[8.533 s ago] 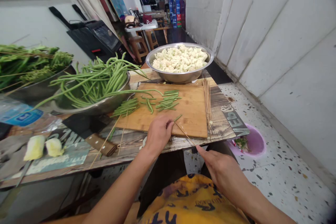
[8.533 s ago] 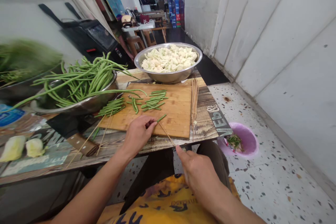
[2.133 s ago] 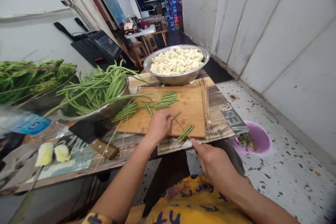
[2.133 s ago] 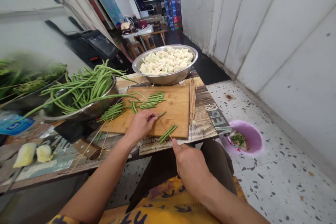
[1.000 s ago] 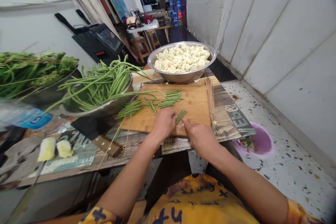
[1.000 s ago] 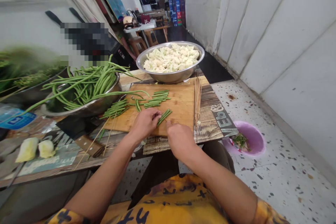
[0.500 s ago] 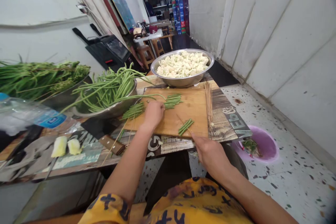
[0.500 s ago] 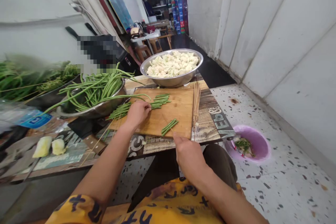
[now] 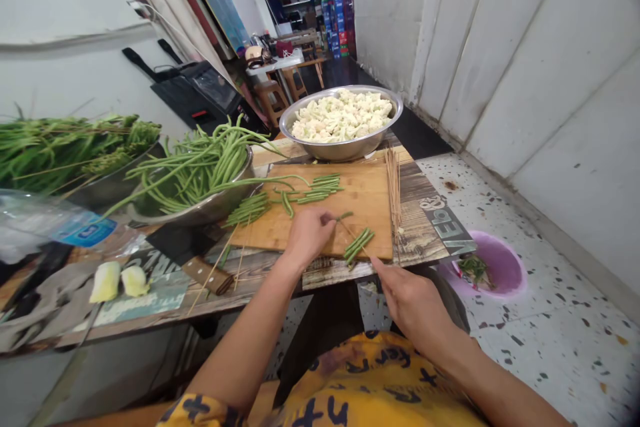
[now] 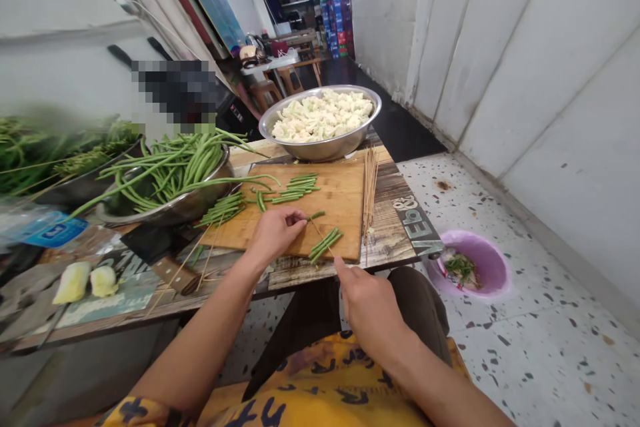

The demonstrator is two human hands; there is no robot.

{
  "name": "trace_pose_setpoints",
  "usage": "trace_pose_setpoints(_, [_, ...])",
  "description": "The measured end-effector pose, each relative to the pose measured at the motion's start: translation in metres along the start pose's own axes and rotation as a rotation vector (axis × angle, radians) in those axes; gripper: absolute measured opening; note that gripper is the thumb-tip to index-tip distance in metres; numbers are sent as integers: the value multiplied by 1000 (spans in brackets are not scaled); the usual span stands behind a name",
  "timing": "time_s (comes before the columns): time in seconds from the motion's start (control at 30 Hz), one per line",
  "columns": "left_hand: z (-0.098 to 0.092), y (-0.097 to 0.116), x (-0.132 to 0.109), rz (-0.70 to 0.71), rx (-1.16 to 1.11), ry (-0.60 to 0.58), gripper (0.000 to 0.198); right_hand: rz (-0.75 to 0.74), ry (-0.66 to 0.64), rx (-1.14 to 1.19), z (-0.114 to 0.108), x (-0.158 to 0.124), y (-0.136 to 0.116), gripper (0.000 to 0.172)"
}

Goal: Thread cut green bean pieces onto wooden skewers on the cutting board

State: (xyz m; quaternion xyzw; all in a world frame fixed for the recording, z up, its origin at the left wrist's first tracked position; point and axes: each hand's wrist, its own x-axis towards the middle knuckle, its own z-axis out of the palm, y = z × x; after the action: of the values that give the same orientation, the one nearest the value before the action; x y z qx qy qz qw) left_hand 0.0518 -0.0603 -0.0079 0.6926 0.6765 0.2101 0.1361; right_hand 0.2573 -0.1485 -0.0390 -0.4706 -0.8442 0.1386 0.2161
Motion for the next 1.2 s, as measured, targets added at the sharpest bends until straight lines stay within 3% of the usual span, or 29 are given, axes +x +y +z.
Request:
trace_pose_setpoints(0.23, [1,-3,2,-82,-70,8,17,28,-58,-4,-2,2,-5,43])
trace_pose_setpoints(0.7, [1,-2,2,-93,-67,18,18,48,-127,-10,-11,-2,-9,46])
trace_pose_setpoints(1.0, [-1,1,0,-38,-82,-74,18,100,-209,-60,-22,10,-19,46])
trace_pose_setpoints(1.2, [3,7,-5,-105,-91,-23,17,47,-169,-74,-30,6,-21,47])
